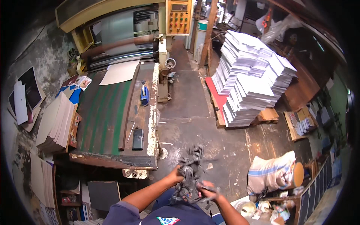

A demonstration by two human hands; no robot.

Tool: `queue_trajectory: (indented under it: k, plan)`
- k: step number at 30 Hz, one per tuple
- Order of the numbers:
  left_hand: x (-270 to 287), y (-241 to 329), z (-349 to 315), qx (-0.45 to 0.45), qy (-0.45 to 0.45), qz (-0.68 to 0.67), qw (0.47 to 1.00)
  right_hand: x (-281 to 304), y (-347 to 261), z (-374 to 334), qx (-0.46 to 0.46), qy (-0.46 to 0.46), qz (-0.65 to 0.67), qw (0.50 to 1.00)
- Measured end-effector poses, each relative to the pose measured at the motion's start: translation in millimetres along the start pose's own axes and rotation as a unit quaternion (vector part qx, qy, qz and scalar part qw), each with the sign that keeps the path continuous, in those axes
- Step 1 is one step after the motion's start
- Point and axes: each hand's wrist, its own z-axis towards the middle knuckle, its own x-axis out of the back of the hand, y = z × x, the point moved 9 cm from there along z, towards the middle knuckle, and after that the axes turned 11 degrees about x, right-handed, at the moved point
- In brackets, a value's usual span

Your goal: The person bends and stacks paper sheets one batch at a time onto a table. The person then gathers plastic straps from the floor and carries them across the room.

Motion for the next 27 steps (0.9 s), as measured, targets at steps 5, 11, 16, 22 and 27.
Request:
queue_trajectory:
  k: [5,11,16,22,27]
  plan:
    - [50,-44,51,0.117,0.185,0.346,0.912,35,-119,63,0.205,-0.095,-0.469,0.854]
    - [36,16,126,0.11,-0.084,0.628,0.765,82,-207,183,0.114,-0.259,-0.475,0.833]
    - [157,80,184,0.011,0.032,0.021,0.999,177,-177,328,0.057,-0.096,-0.064,0.992]
    - [227,217,349,0.142,0.189,0.645,0.727,190,-246,382,0.158,-0.174,-0.415,0.879]
    - [161,273,427,-0.221,-0.088,0.429,0.871,328,-297,511,0.083,-0.133,-0.157,0.975]
